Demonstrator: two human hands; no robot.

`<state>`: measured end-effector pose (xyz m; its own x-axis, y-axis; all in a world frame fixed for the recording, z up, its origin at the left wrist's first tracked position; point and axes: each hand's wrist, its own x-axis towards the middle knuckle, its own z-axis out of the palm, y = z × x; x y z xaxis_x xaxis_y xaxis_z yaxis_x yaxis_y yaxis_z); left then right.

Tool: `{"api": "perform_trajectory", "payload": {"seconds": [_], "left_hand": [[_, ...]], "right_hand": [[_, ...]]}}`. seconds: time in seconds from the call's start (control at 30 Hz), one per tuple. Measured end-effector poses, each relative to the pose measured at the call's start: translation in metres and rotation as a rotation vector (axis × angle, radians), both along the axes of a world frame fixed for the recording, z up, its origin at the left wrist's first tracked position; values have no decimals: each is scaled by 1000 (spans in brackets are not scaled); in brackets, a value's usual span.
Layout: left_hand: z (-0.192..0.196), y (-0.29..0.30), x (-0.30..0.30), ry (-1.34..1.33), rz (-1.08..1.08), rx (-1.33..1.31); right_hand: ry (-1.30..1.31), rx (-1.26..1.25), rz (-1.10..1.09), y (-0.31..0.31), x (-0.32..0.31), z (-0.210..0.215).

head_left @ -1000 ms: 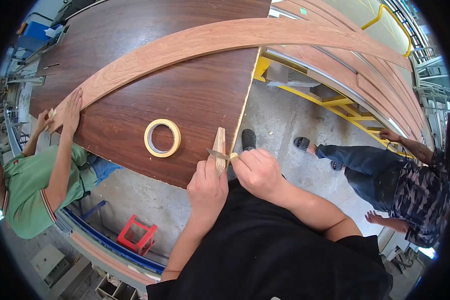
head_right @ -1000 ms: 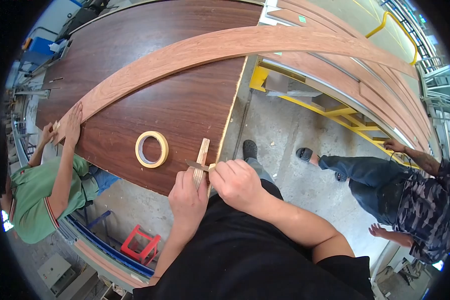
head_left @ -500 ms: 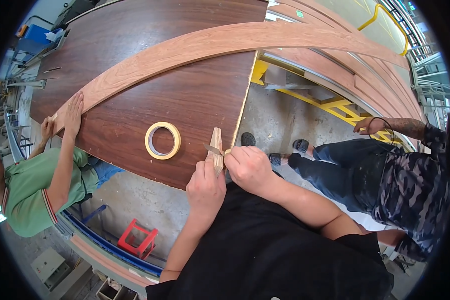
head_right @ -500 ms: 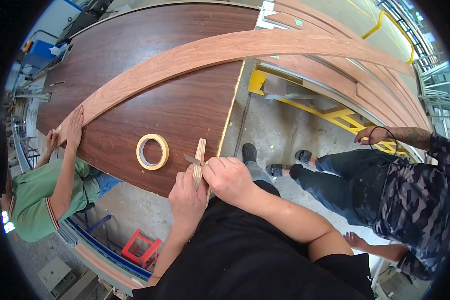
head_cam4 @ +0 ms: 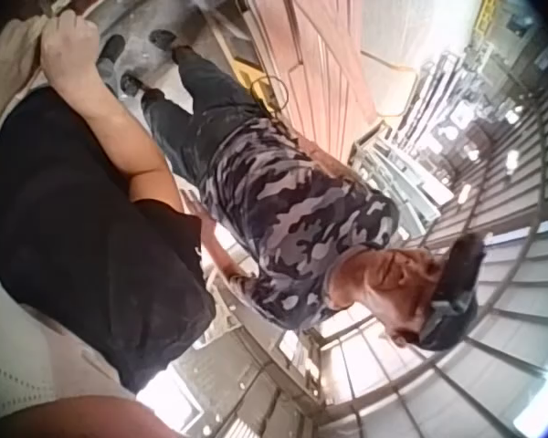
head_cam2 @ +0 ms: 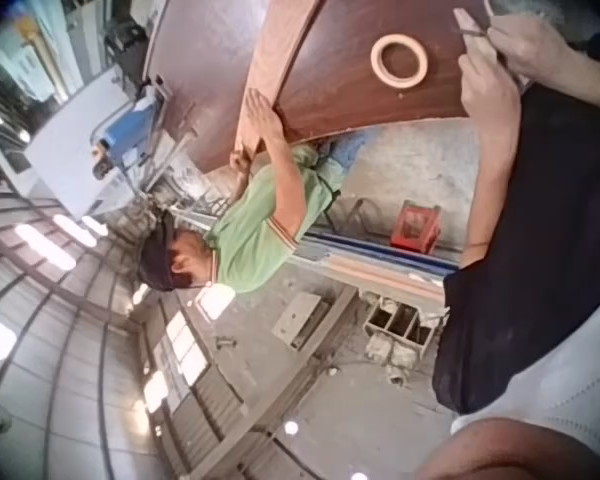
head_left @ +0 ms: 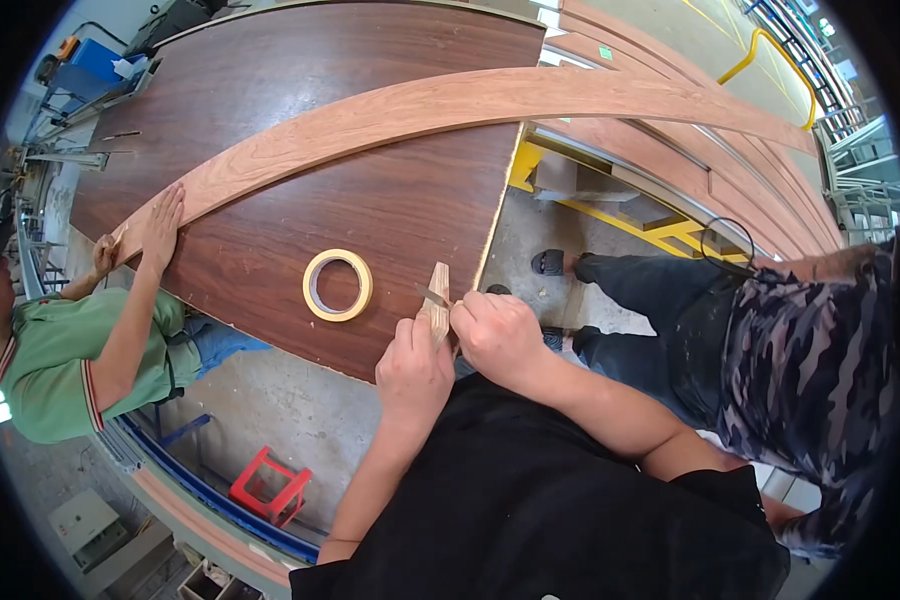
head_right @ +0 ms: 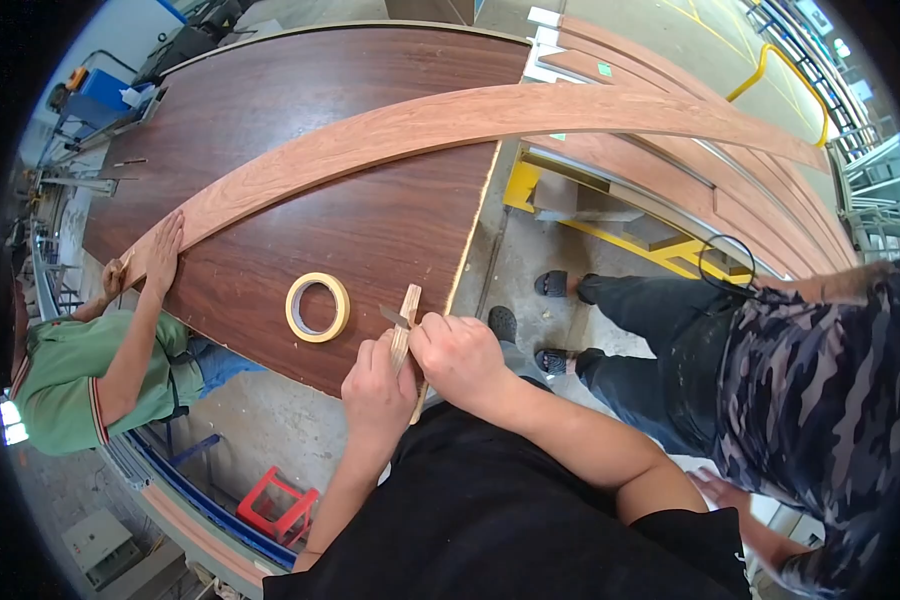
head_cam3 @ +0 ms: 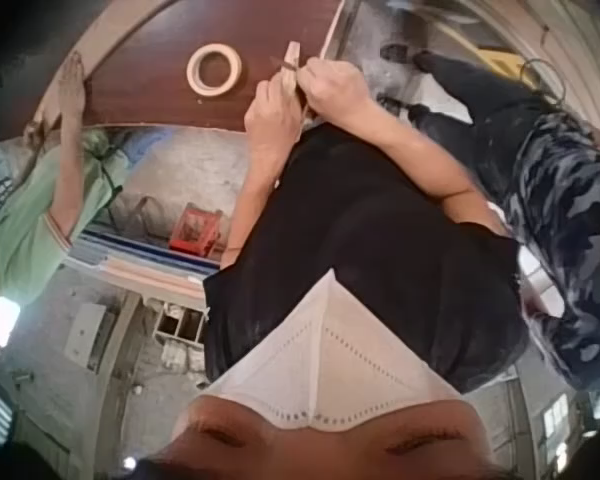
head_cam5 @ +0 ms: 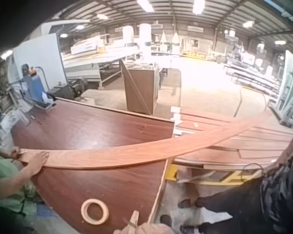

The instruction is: Apply veneer strips and adhesive tape to the edges of wooden boards and trim them using a small blade.

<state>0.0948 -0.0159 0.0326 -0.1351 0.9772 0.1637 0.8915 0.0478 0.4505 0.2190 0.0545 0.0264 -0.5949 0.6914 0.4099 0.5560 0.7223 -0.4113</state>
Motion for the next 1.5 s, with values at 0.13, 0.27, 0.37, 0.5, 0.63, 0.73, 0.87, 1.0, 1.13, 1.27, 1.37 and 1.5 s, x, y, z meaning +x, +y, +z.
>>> {"api": "perform_trajectory", "payload": {"seconds": [0.13, 0.27, 0.37, 0.5, 0.63, 0.73, 0.87, 1.0, 1.13, 1.27, 1.37, 1.5], "left_hand": [[3, -3, 0, 41, -18, -15], [5, -12, 13, -24, -51, 0], [2, -8, -1, -197, 90, 21], [-2, -8, -13, -215, 123, 29], [-3, -12, -13, -156, 118, 15], [-4, -12, -12, -142, 107, 17], [-3, -12, -13, -148, 99, -4], [-5, -11, -13, -128, 74, 1], [-3, -11, -12, -120, 67, -19], [-1, -13, -9, -107, 36, -66], [-4, -13, -12, -110, 67, -52], [0, -17, -7, -103, 29, -79]], "right_hand": [[-32, -27, -6, 9, 3, -25], [-140, -124, -97, 13, 23, -38], [51, -131, -102, 26, 20, -22], [137, -130, -71, 25, 11, -5], [64, -72, 80, 6, 5, -1], [-10, -29, 117, 1, 5, 0], [-16, -42, 146, 1, 2, -1], [-47, -27, 167, 0, 4, 1], [-66, -60, 173, 1, 2, 1], [-65, -57, 170, 0, 3, 3], [-62, -76, 185, 1, -1, 1], [-136, -117, 117, 13, 0, -21]]}}
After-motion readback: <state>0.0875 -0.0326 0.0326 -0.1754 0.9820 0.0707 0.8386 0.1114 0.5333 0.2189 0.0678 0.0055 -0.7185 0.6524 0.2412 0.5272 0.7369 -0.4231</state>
